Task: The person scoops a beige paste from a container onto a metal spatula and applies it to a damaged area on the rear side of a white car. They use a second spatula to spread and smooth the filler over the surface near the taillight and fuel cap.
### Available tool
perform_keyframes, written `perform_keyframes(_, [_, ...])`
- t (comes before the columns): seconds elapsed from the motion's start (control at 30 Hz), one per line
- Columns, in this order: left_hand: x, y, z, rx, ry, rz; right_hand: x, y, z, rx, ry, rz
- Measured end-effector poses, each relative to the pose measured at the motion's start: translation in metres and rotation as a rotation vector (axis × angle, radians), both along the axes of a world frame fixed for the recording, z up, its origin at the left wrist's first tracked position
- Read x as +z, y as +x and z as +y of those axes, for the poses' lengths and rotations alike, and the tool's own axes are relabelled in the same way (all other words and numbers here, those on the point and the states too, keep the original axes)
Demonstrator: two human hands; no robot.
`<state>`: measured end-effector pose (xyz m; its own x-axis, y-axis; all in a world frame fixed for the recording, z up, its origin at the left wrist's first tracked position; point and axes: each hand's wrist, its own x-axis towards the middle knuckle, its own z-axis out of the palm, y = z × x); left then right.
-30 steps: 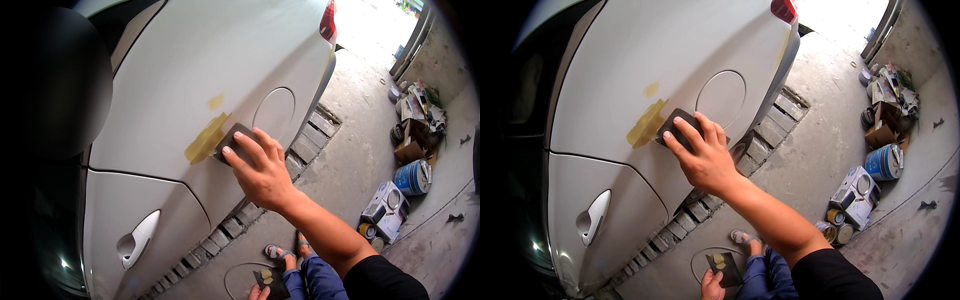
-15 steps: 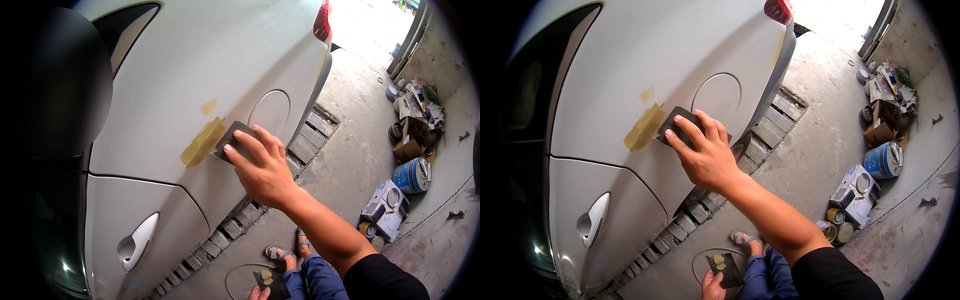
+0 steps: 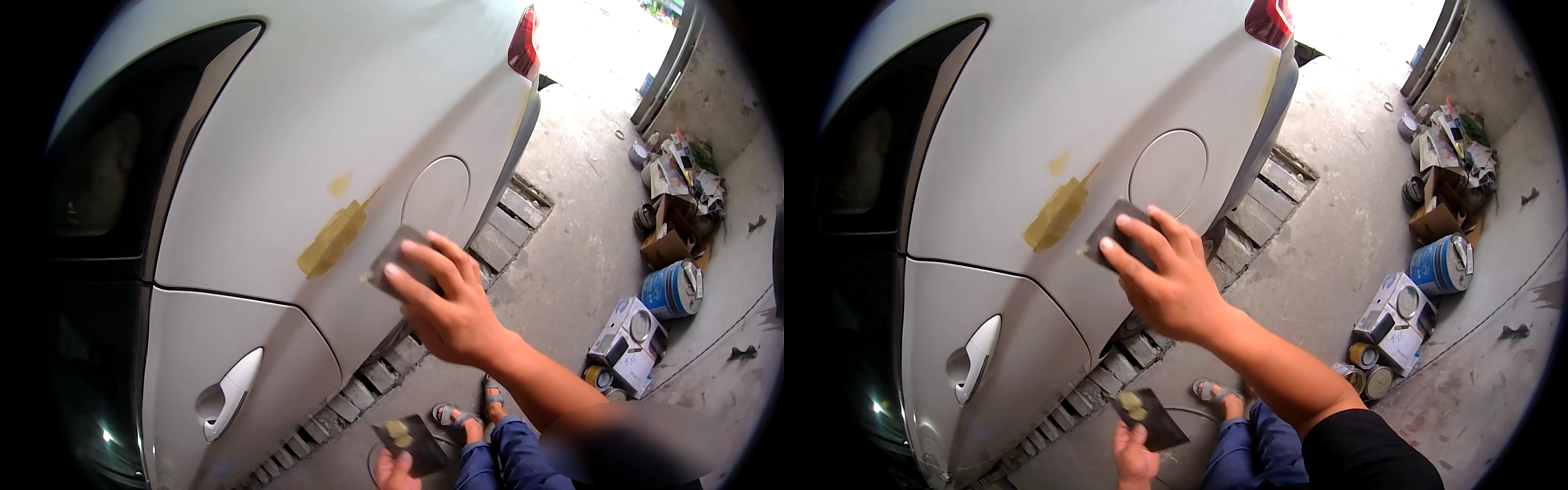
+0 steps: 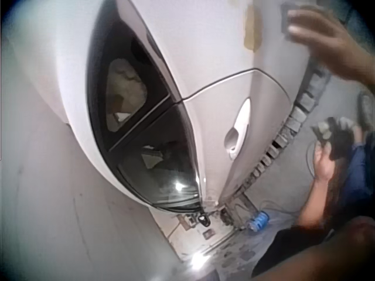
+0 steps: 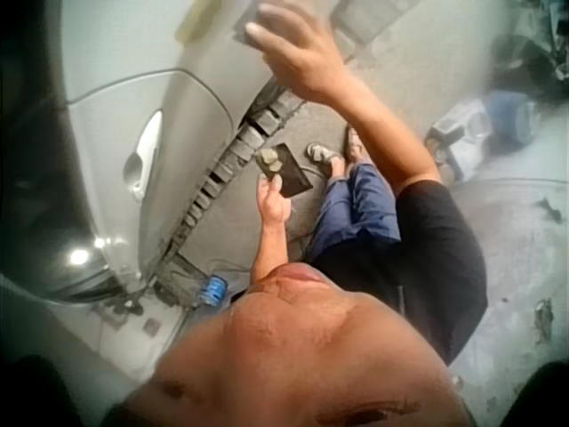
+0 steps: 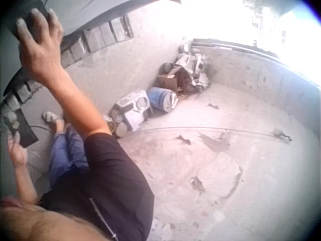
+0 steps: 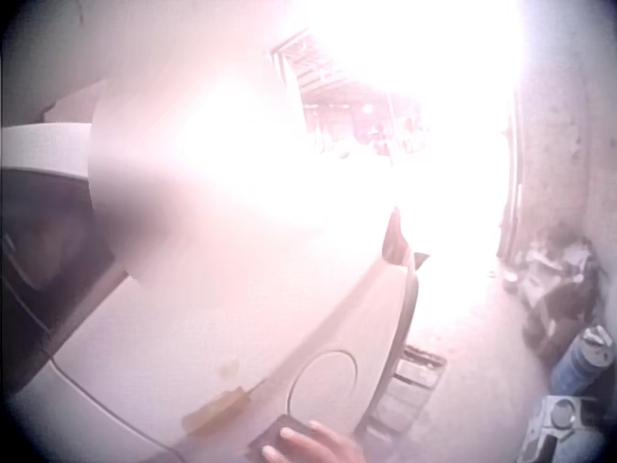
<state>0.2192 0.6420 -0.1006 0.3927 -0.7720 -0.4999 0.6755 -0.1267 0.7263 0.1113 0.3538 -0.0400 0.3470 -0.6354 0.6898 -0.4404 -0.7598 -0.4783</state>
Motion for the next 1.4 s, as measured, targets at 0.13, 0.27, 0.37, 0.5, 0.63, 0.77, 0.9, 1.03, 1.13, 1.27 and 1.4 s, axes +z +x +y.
perform_keyframes(0.13, [0.066,0.011,-0.080,0.112,-0.237,-0.102,0.018,-0.023,0.035,0.569,0.436,-0.265])
perform_keyframes(0.27, [0.107,0.013,-0.120,0.174,-0.314,-0.266,0.017,-0.028,0.060,1.081,0.693,-0.408])
perform_keyframes(0.37, [0.115,0.023,-0.120,0.244,-0.367,-0.319,0.001,-0.031,0.046,0.888,0.513,-0.178])
perform_keyframes(0.5, [0.120,0.028,-0.111,0.250,-0.388,-0.397,0.009,-0.016,0.020,0.309,0.108,0.082])
perform_keyframes(0.63, [0.105,0.035,-0.097,0.198,-0.334,-0.339,0.041,0.011,-0.008,-0.041,-0.016,0.186])
perform_keyframes(0.77, [0.091,0.029,-0.086,0.222,-0.283,-0.289,0.052,0.037,-0.011,-0.090,-0.053,0.244])
perform_keyframes(0.9, [0.085,0.027,-0.078,0.227,-0.253,-0.237,0.055,0.051,-0.006,-0.094,-0.054,0.278])
perform_keyframes(1.03, [0.079,0.029,-0.075,0.227,-0.249,-0.215,0.050,0.055,0.005,-0.071,-0.030,0.298])
perform_keyframes(1.13, [0.073,0.033,-0.074,0.226,-0.253,-0.236,0.038,0.056,0.006,-0.067,-0.047,0.263])
perform_keyframes(1.27, [0.069,0.035,-0.072,0.235,-0.220,-0.218,0.013,0.063,0.002,-0.085,-0.115,0.159])
perform_keyframes(1.4, [0.064,0.037,-0.069,0.218,-0.212,-0.217,-0.006,0.068,-0.004,-0.091,-0.166,0.088])
